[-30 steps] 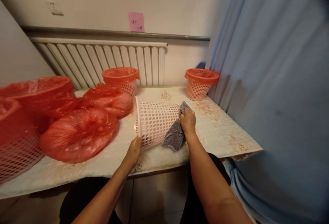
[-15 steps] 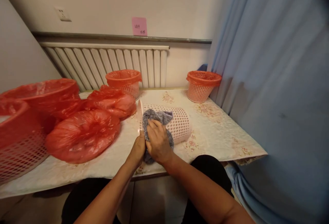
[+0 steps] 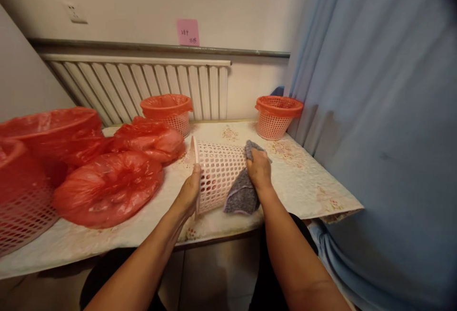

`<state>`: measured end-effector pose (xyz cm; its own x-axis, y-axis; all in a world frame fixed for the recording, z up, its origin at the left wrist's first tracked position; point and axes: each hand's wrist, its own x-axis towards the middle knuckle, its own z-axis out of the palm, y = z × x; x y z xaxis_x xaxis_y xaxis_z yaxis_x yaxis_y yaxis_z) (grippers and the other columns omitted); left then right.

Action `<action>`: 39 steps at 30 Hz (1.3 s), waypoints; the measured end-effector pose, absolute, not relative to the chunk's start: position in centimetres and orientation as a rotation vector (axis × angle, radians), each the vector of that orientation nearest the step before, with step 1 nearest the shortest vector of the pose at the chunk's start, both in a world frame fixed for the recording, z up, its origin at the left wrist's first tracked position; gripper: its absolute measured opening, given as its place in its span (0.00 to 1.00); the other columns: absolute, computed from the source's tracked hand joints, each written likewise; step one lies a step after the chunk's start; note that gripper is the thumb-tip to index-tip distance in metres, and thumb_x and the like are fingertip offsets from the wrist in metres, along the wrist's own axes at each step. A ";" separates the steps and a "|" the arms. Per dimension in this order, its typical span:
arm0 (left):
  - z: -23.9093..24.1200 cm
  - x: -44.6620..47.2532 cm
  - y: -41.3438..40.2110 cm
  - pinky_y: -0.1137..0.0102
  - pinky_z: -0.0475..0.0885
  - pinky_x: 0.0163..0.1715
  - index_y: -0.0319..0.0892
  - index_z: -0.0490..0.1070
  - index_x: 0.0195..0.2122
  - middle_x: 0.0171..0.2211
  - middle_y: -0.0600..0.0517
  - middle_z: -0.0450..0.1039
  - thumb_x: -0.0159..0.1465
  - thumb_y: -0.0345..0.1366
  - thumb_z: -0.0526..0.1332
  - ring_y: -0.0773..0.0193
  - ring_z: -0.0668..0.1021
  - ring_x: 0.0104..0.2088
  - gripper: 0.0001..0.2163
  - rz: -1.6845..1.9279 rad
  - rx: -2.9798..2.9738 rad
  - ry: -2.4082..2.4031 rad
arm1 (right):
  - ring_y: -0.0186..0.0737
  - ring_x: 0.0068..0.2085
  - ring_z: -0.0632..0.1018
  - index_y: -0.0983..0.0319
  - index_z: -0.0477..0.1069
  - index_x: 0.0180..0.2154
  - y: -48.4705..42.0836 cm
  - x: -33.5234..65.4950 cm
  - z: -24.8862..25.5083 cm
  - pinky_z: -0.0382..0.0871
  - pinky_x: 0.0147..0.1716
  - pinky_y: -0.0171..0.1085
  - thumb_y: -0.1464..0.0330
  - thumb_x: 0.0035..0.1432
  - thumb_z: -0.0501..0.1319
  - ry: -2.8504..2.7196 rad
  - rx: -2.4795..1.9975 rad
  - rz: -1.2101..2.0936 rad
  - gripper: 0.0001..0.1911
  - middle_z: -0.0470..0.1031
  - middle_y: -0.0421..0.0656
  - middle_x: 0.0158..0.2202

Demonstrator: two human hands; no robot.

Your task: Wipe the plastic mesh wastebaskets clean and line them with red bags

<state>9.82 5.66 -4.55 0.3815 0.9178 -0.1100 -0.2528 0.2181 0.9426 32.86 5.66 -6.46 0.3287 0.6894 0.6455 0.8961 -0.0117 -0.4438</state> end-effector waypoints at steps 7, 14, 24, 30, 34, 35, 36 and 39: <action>-4.4 10.0 5.7 0.57 0.72 0.52 0.34 0.72 0.51 0.44 0.39 0.79 0.67 0.56 0.47 0.52 0.80 0.47 0.29 0.958 1.021 0.832 | 0.46 0.42 0.69 0.63 0.68 0.33 5.5 33.7 -6.6 0.64 0.44 0.42 0.74 0.55 0.52 -1.277 -1.886 -0.373 0.07 0.73 0.49 0.35; -4.0 10.1 5.7 0.59 0.70 0.54 0.35 0.73 0.50 0.44 0.41 0.80 0.67 0.56 0.47 0.53 0.79 0.48 0.29 0.966 0.992 0.829 | 0.50 0.56 0.65 0.63 0.67 0.51 2.9 24.8 -5.0 0.62 0.55 0.49 0.76 0.53 0.55 -1.704 -1.434 -0.314 0.22 0.70 0.50 0.54; -4.9 10.2 6.3 0.63 0.61 0.61 0.37 0.72 0.51 0.50 0.42 0.77 0.65 0.59 0.49 0.56 0.73 0.57 0.30 1.072 1.083 0.867 | 0.52 0.61 0.61 0.71 0.64 0.56 1.6 20.2 -6.2 0.60 0.57 0.51 0.71 0.58 0.56 -1.861 -1.261 -0.394 0.24 0.62 0.53 0.63; -7.6 9.4 5.2 0.61 0.67 0.55 0.38 0.76 0.41 0.41 0.43 0.80 0.63 0.63 0.45 0.52 0.77 0.50 0.33 1.062 1.462 1.063 | 0.51 0.61 0.61 0.71 0.64 0.56 2.0 20.9 -6.3 0.59 0.59 0.50 0.71 0.57 0.57 -1.848 -1.256 -0.391 0.25 0.62 0.53 0.63; -8.9 8.6 4.5 0.61 0.72 0.44 0.40 0.73 0.27 0.30 0.45 0.79 0.61 0.66 0.41 0.53 0.78 0.37 0.35 1.030 1.662 1.123 | 0.51 0.62 0.61 0.68 0.64 0.57 2.1 20.9 -6.6 0.59 0.59 0.50 0.71 0.57 0.56 -1.846 -1.260 -0.388 0.25 0.62 0.52 0.63; -9.2 8.5 4.4 0.62 0.73 0.43 0.41 0.72 0.25 0.30 0.45 0.79 0.61 0.66 0.41 0.54 0.78 0.36 0.35 1.034 1.681 1.127 | 0.51 0.62 0.61 0.68 0.64 0.57 2.2 20.9 -6.6 0.59 0.59 0.50 0.71 0.57 0.56 -1.846 -1.258 -0.388 0.25 0.62 0.52 0.63; -9.3 8.5 4.4 0.62 0.73 0.43 0.41 0.71 0.25 0.30 0.45 0.79 0.61 0.66 0.40 0.54 0.78 0.36 0.34 1.037 1.690 1.126 | 0.51 0.62 0.61 0.68 0.65 0.57 2.2 21.0 -6.7 0.59 0.59 0.50 0.70 0.57 0.56 -1.848 -1.254 -0.387 0.25 0.63 0.52 0.63; -9.7 8.5 4.3 0.61 0.70 0.49 0.40 0.73 0.29 0.34 0.44 0.80 0.61 0.65 0.43 0.52 0.78 0.41 0.33 1.035 1.665 1.092 | 0.51 0.61 0.62 0.68 0.65 0.56 2.3 21.4 -6.7 0.60 0.58 0.50 0.71 0.56 0.57 -1.855 -1.235 -0.377 0.25 0.63 0.53 0.62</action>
<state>8.47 4.33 -9.70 0.2704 0.9467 0.1753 0.2255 -0.2393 0.9444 21.39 2.35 -6.74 -0.1471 0.6052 0.7824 0.8625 0.4657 -0.1981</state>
